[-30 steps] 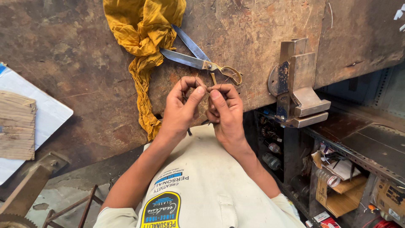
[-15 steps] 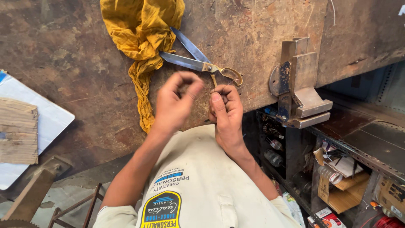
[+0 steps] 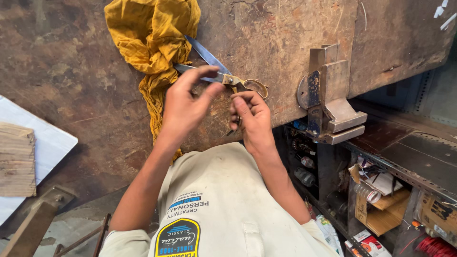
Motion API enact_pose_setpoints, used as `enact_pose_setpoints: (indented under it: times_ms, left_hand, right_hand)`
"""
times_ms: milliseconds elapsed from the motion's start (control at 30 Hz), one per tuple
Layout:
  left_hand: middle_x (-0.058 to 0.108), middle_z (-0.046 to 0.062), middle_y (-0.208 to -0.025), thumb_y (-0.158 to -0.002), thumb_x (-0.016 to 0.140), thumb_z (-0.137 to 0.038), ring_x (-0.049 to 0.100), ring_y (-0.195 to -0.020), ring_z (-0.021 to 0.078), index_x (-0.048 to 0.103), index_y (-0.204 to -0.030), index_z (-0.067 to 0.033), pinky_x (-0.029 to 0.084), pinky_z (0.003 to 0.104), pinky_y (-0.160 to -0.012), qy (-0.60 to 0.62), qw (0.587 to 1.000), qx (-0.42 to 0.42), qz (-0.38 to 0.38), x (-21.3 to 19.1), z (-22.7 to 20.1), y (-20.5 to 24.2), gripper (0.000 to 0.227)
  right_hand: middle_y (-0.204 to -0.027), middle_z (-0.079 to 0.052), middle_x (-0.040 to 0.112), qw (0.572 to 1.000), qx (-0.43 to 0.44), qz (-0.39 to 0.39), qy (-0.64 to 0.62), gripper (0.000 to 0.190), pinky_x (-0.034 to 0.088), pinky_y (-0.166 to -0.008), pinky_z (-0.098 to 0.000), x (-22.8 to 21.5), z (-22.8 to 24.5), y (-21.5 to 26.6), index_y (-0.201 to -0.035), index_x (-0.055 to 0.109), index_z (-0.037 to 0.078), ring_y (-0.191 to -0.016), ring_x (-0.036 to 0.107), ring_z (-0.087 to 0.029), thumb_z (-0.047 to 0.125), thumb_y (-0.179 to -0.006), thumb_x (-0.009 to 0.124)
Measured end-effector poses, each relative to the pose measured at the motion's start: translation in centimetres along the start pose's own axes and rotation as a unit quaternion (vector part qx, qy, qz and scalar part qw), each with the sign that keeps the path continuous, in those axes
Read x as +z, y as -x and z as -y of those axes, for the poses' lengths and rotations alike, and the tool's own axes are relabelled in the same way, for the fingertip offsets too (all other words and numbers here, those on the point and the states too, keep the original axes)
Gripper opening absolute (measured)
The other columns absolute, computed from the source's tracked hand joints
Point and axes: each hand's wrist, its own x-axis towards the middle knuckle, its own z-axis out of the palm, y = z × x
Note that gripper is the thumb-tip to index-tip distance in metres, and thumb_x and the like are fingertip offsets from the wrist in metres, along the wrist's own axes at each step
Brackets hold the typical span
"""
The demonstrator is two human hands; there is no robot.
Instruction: The person retrieves a pair of shears from a cabinet and uses them to cut a small metal piece. They then assemble a blowtorch with a gas canister, light it with a match, and heat the metal piece with the flame.
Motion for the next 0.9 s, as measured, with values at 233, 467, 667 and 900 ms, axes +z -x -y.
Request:
enact_pose_setpoints:
  times_ms: [233,467,667,900]
  left_hand:
    - [0.079,0.005,-0.091,-0.09,0.078,-0.02,0.074,-0.082,0.0103,0.078,-0.103,-0.0062,0.055,0.027,-0.075,-0.08,0.987,-0.058,0.124,0.6,0.1,-1.4,0.019]
    - [0.074,0.001,-0.097,-0.102,0.072,-0.017,0.065,-0.089,0.0079,0.075,-0.106,-0.0047,0.054,0.025,-0.081,0.086,0.993,-0.064,-0.048,-1.1,1.3,-3.2,0.013]
    - [0.065,0.001,-0.106,-0.109,0.062,-0.021,0.057,-0.088,0.0035,0.063,-0.125,-0.0065,0.049,0.02,-0.075,0.208,0.975,-0.065,0.038,-2.0,2.4,-3.5,0.021]
    - [0.06,-0.001,-0.093,-0.114,0.04,-0.022,0.045,-0.072,0.0045,0.059,-0.132,-0.0026,0.04,0.022,-0.064,0.225,0.958,-0.123,0.127,0.7,-0.3,0.0,0.032]
  right_hand:
    - [-0.087,-0.005,0.071,0.927,-0.136,0.0,0.351,0.018,0.051,-0.064,-0.0263,0.4,0.6,0.3,-0.115,0.072,-0.001,-0.073,0.063,-0.013,0.01,-0.101,0.068]
    - [-0.103,-0.007,0.075,0.89,-0.247,0.014,0.383,0.017,0.055,-0.084,-0.0291,0.2,0.6,0.7,-0.113,0.071,-0.003,-0.095,0.07,-0.015,0.01,-0.109,0.06]
    - [-0.09,-0.013,0.064,0.941,-0.065,-0.116,0.312,0.027,0.038,-0.062,-0.0351,-1.2,4.1,-4.0,-0.117,0.077,-0.003,-0.073,0.048,-0.02,0.018,-0.109,0.061]
    - [-0.118,-0.015,0.067,0.641,-0.438,-0.117,0.62,0.029,0.055,-0.09,-0.0314,-0.1,6.5,-3.9,-0.125,0.066,-0.003,-0.105,0.067,-0.024,0.015,-0.102,0.068]
